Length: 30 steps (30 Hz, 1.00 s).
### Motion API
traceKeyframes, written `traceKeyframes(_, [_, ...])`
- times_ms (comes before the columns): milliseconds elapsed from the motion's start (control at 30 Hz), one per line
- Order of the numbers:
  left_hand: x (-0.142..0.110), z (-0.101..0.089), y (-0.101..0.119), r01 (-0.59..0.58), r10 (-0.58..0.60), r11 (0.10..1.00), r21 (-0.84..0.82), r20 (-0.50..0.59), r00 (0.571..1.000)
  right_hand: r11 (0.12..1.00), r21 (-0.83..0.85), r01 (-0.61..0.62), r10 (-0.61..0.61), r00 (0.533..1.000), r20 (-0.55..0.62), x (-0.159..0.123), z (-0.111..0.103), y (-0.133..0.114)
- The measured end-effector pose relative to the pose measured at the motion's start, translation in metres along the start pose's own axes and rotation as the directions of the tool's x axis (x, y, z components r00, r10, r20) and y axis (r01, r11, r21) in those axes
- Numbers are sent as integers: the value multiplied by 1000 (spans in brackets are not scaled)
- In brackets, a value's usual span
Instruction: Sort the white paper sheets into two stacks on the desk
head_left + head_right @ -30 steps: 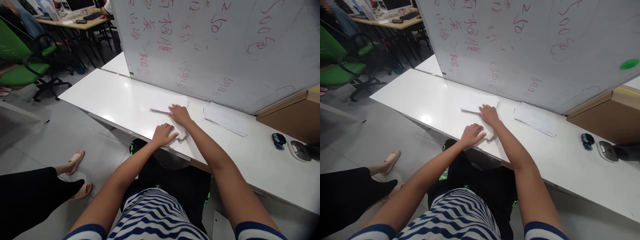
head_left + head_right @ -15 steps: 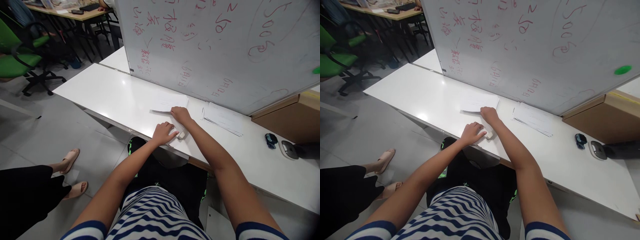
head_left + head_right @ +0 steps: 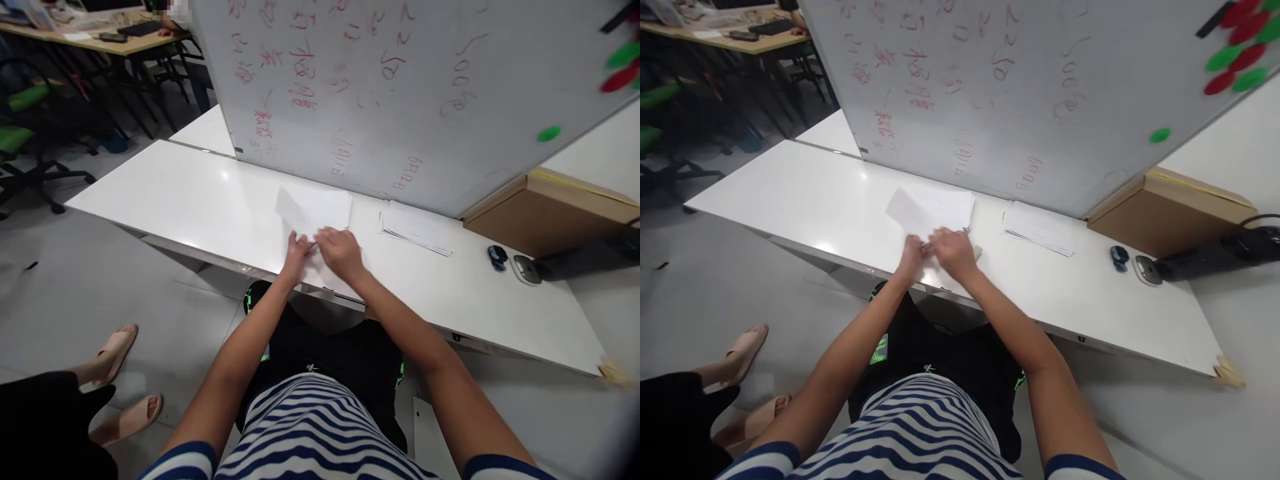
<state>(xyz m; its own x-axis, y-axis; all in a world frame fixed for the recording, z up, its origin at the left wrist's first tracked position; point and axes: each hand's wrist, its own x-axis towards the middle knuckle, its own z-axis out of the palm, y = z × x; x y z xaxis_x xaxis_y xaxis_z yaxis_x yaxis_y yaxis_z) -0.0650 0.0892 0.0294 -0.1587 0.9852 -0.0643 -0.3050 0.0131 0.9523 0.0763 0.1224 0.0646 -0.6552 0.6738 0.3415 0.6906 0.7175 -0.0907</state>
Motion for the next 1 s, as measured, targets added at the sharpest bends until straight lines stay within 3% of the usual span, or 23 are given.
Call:
traceKeyframes(67, [-3, -1, 10, 111, -113, 972, -207, 3, 994, 999, 1, 49, -49, 999, 3, -18, 3, -18])
traceKeyframes(167, [-14, 1, 23, 208, -209, 927, -311, 29, 977, 997, 18, 78, -78, 997, 2, -34, 9, -29])
traceKeyframes(333, [-28, 9, 27, 190, -246, 899, -395, -94, 965, 988, 23, 154, -154, 988, -23, -35, 13, -26])
traceKeyframes(533, [-24, 7, 24, 114, -241, 893, -435, -249, 938, 974, 76, 213, -205, 973, -106, -33, 0, -31])
traceKeyframes(600, [-24, -1, 24, 81, -231, 892, -445, -294, 927, 982, 105, 156, -137, 976, -169, -30, -2, -26])
traceKeyframes(700, [-27, -20, 23, 77, -288, 869, -489, -372, 882, 978, 176, -113, 155, 956, -250, -17, 5, -4])
traceKeyframes(767, [-29, -34, 20, 78, -333, 844, -531, -404, 852, 923, 209, -324, 364, 910, -198, -2, 16, 18])
traceKeyframes(833, [-30, -45, 17, 63, -343, 816, -575, -392, 854, 879, 159, -450, 460, 887, -36, 15, 27, 39])
traceKeyframes(900, [-32, -53, 14, 46, -329, 794, -606, -365, 871, 903, 45, -428, 419, 898, 134, 30, 37, 54])
traceKeyframes(1000, [-33, -55, 10, 24, -305, 789, -614, -357, 883, 965, -117, -233, 257, 925, 279, 46, 45, 66])
